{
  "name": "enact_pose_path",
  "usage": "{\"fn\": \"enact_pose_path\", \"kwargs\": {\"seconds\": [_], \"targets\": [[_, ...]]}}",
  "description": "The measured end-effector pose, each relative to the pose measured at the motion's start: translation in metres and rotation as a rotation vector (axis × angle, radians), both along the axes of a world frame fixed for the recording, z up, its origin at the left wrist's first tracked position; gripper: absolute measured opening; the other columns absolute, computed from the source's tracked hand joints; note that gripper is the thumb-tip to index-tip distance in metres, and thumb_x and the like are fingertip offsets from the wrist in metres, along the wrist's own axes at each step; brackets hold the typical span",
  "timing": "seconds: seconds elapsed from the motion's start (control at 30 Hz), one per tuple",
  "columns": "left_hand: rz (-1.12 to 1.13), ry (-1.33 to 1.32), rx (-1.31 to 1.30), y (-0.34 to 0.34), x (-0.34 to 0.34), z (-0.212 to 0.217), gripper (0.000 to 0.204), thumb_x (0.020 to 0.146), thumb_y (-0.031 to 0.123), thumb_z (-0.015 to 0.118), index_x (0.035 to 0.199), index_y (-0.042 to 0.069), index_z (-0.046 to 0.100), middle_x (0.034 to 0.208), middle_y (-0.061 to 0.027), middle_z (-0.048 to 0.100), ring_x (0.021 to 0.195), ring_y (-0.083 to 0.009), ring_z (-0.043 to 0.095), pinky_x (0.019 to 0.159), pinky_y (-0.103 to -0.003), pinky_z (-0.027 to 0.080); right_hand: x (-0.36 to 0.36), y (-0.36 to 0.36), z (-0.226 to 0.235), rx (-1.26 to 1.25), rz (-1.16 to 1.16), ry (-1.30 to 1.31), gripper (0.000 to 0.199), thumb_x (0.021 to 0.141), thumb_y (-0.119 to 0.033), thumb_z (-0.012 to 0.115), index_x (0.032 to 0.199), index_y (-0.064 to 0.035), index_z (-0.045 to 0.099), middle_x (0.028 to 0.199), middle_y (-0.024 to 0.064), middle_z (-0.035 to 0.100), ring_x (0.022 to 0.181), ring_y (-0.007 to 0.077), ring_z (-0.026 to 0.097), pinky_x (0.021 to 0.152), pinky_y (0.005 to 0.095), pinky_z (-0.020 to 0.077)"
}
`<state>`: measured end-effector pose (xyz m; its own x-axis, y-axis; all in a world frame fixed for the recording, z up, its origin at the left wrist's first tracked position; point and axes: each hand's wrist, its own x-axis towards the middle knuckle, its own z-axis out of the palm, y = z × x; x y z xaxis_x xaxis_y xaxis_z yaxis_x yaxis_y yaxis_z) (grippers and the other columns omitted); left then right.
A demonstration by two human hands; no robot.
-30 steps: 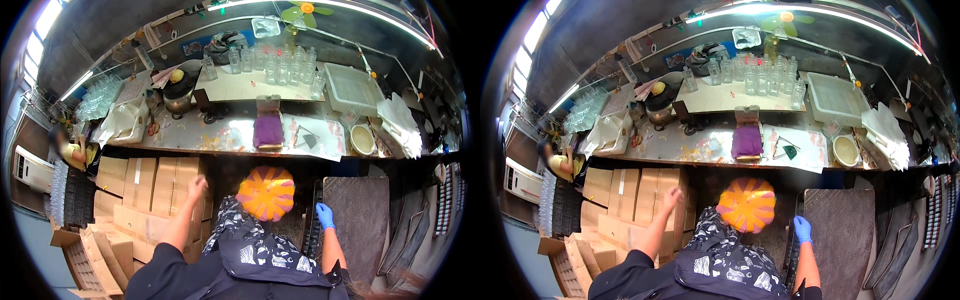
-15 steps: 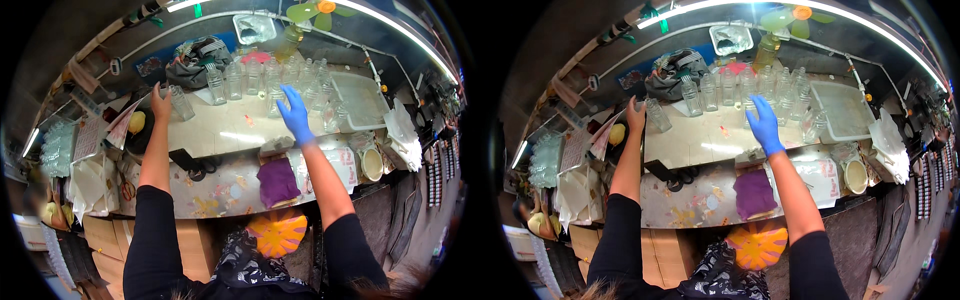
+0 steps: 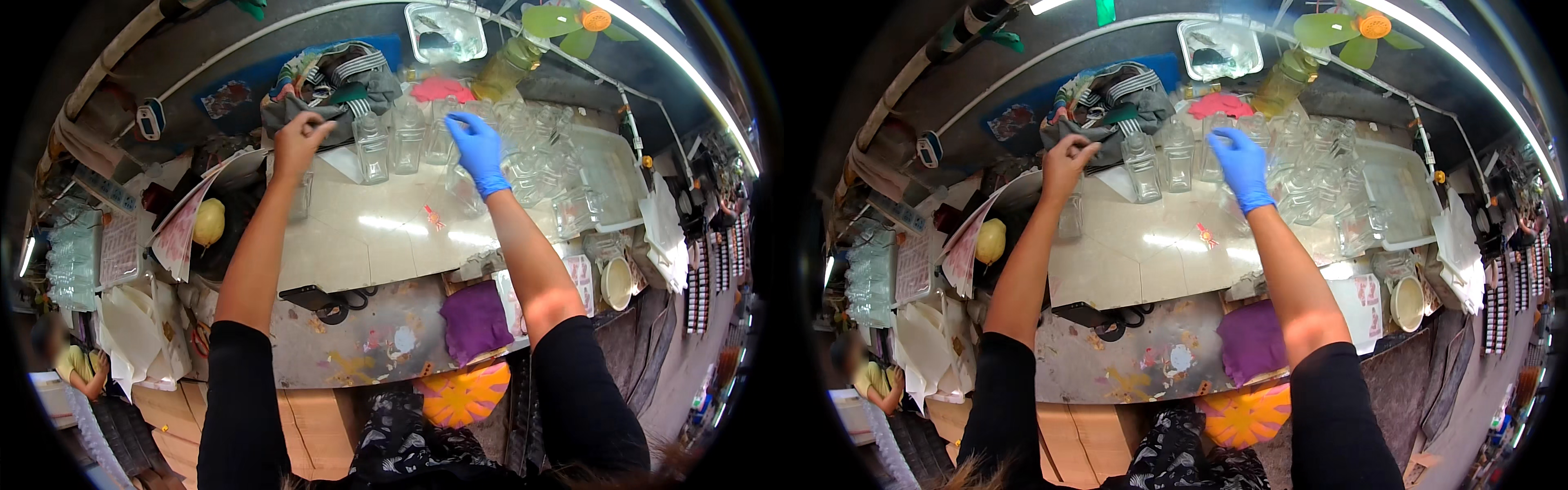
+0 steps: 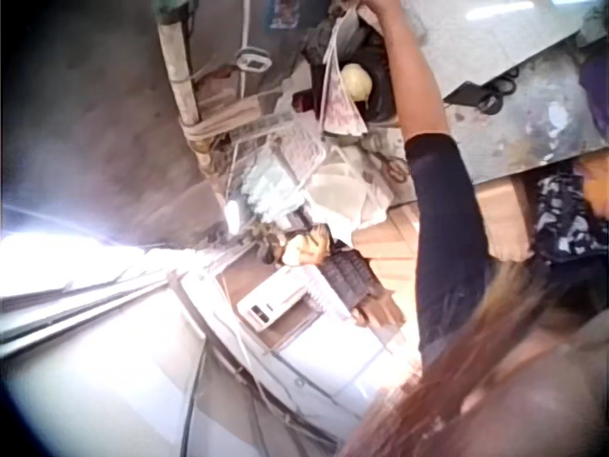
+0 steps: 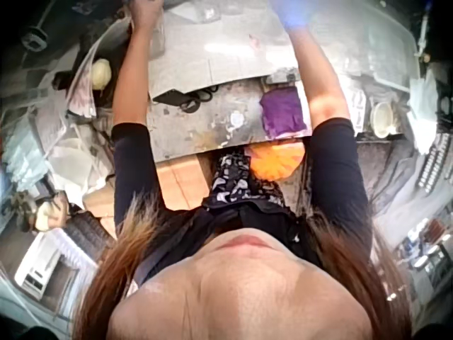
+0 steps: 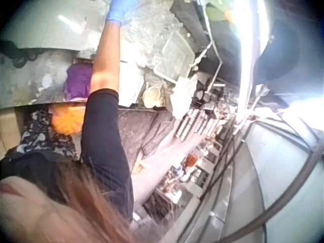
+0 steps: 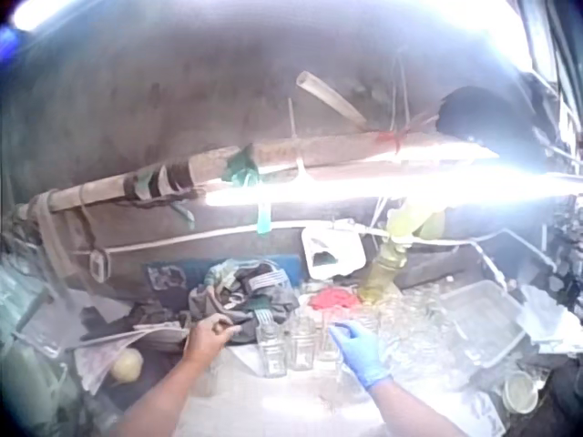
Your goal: The person arranges clear plastic containers on a table, picking them up from a pile and placing them in neat rows. They also handle a large dark mat, lifting and moving it aside to clear the workspace.
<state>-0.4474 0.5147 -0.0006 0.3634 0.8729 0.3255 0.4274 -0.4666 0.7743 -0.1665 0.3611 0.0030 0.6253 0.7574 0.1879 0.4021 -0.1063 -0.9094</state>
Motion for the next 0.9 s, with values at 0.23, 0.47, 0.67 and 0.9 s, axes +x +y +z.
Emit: {"fn": "enact_pose_path", "kwargs": {"seconds": [0.23, 0.47, 0.67, 0.9], "targets": [[-0.246, 0.483, 0.142, 0.004, 0.077, 0.019, 0.061, 0.074, 0.047, 0.073, 0.120, 0.009, 0.061, 0.092, -0.0240, 0.066, 0.088, -0.0364, 0.065, 0.081, -0.042, 0.049, -0.035, 0.080, -0.005, -0.214, 0.153, -0.426, 0.034, 0.081, -0.027, 0.066, 0.105, -0.0035, 0.062, 0.097, 0.0247, 0.064, 0.094, 0.0413, 0.061, 0.080, 0.0478, 0.0495], [-0.291, 0.464, 0.183, 0.020, 0.086, 0.002, 0.045, 0.077, 0.027, 0.072, 0.112, 0.001, 0.063, 0.107, -0.0212, 0.065, 0.098, -0.0356, 0.063, 0.083, -0.039, 0.048, -0.057, 0.010, -0.001, -0.033, 0.113, -0.378, 0.020, 0.084, -0.020, 0.057, 0.094, -0.0031, 0.055, 0.082, 0.0253, 0.063, 0.077, 0.0427, 0.062, 0.068, 0.0501, 0.0505], [-0.375, 0.388, 0.320, -0.064, 0.069, 0.075, 0.025, 0.084, 0.013, 0.066, 0.105, 0.002, 0.058, 0.073, -0.0097, 0.054, 0.066, -0.0147, 0.047, 0.064, -0.029, 0.043, -0.057, -0.213, 0.066, 0.061, 0.002, -0.110, 0.031, 0.087, -0.025, 0.061, 0.107, -0.0032, 0.053, 0.084, 0.0207, 0.064, 0.078, 0.0398, 0.062, 0.066, 0.0458, 0.0501], [-0.602, 0.482, 0.177, -0.288, 0.116, 0.213, 0.021, 0.082, -0.002, 0.064, 0.102, 0.001, 0.058, 0.068, 0.0012, 0.039, 0.063, -0.0073, 0.034, 0.053, -0.023, 0.030, -0.046, -0.524, 0.083, -0.098, -0.297, 0.099, 0.028, 0.089, -0.025, 0.061, 0.110, -0.0065, 0.056, 0.089, 0.0190, 0.066, 0.083, 0.0348, 0.066, 0.070, 0.0372, 0.0530]]}}
